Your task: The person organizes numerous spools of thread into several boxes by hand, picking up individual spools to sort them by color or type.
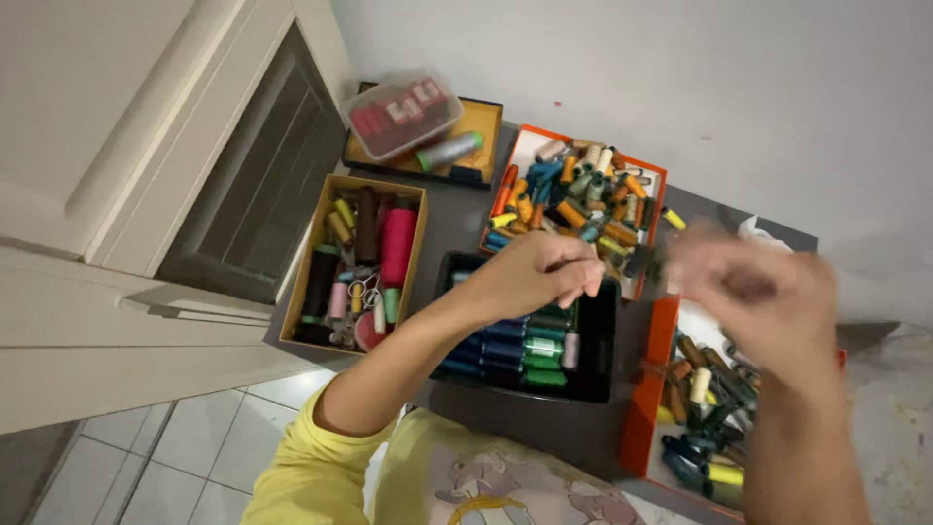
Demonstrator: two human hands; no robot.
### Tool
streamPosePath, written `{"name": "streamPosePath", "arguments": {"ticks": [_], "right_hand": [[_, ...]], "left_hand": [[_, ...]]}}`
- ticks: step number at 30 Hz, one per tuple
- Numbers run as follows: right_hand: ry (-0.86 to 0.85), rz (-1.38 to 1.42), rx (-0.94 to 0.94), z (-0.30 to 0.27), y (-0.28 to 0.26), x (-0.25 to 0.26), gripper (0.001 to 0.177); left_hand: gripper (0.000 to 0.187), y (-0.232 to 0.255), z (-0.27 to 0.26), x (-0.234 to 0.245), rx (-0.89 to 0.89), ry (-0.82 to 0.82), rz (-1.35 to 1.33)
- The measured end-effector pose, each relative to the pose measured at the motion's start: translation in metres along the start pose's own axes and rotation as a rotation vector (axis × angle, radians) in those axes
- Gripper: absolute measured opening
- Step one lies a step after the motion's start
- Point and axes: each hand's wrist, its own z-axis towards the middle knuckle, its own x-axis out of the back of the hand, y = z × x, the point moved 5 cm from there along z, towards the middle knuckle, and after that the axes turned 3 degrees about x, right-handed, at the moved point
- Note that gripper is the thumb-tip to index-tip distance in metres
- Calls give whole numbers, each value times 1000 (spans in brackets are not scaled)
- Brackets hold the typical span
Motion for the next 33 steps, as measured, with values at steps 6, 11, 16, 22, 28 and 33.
{"name": "streamPosePath", "arguments": {"ticks": [6, 11, 16, 22, 28, 33], "right_hand": [[-38, -304, -9, 3, 14, 3, 17], [-519, -154, 119, 1, -3, -18, 21], [-113, -188, 21, -2, -5, -3, 11], [-294, -314, -131, 3, 30, -19, 22], [-24, -145, -232, -25, 104, -64, 23], [95, -295, -238, -39, 139, -106, 23]], "left_hand": [[27, 10, -10, -7, 53, 9, 87], [30, 9, -6, -2, 54, -15, 11], [26, 12, -12, -7, 13, 16, 105], [21, 12, -23, 17, -45, 188, 44], [40, 15, -61, 51, -138, 629, 202], [38, -5, -79, 58, -41, 696, 230]]}}
